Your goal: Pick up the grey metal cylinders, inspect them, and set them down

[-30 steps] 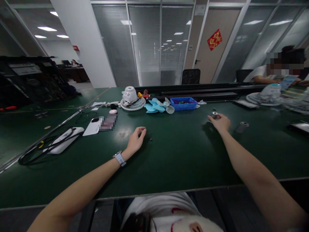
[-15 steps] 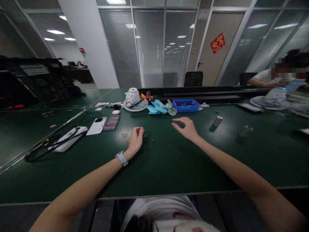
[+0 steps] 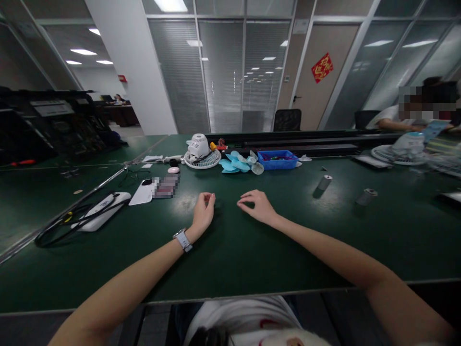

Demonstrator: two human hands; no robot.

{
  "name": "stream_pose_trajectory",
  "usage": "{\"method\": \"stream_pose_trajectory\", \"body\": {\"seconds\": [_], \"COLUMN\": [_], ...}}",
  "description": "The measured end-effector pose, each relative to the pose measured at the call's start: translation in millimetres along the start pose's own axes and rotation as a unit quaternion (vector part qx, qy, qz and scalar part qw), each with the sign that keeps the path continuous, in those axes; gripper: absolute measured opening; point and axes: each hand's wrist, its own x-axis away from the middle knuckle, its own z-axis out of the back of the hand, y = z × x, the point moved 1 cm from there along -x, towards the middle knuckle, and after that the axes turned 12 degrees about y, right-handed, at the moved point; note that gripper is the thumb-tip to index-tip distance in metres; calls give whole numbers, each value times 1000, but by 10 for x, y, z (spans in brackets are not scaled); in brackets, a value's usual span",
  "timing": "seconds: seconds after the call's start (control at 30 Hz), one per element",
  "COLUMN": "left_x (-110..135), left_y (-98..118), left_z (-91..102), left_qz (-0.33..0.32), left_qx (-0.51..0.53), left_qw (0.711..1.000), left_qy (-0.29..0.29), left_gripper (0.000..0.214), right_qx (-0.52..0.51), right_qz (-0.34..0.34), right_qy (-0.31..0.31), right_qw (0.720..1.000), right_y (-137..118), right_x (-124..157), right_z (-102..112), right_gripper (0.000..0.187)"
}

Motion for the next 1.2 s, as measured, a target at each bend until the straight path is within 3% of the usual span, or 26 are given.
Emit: {"method": "stream_pose_trajectory", "body": {"seconds": [0.1,0.2,0.27,0.33,0.47,0.73,1.0,1.2], "left_x": [-7,-8,-7,-8,-17,-16,-19,-20], "left_y": [0,17,22,16,-18,-21,-9,-19], "left_z": [13,17,15,9,-2,-7,-11,-23], "left_qz": [1,-5,-2,4,2,-4,4,5], "left_qx": [-8,-14,-11,-4,4,2,4,9], "left_qw": [1000,1000,1000,1000,1000,1000,1000,1000], "left_qy": [-7,-8,-10,-12,-10,-10,-6,-6], "left_gripper": [32,32,32,32,33,30,28,26], "right_qx": [96,251,311,335,330,361,308,274], "right_qz": [-33,-130,-203,-268,-342,-380,-418,-447], "right_qy": [132,252,282,277,247,199,248,284], "right_qw": [986,925,885,860,845,828,818,803], "right_y": [500,1191,1610,1912,2126,2029,2036,2187], "right_x": [-103,-39,100,261,437,347,483,501], "right_z": [589,1277,1613,1791,1820,1782,1560,1521], "right_gripper": [25,32,35,36,35,34,54,51]}}
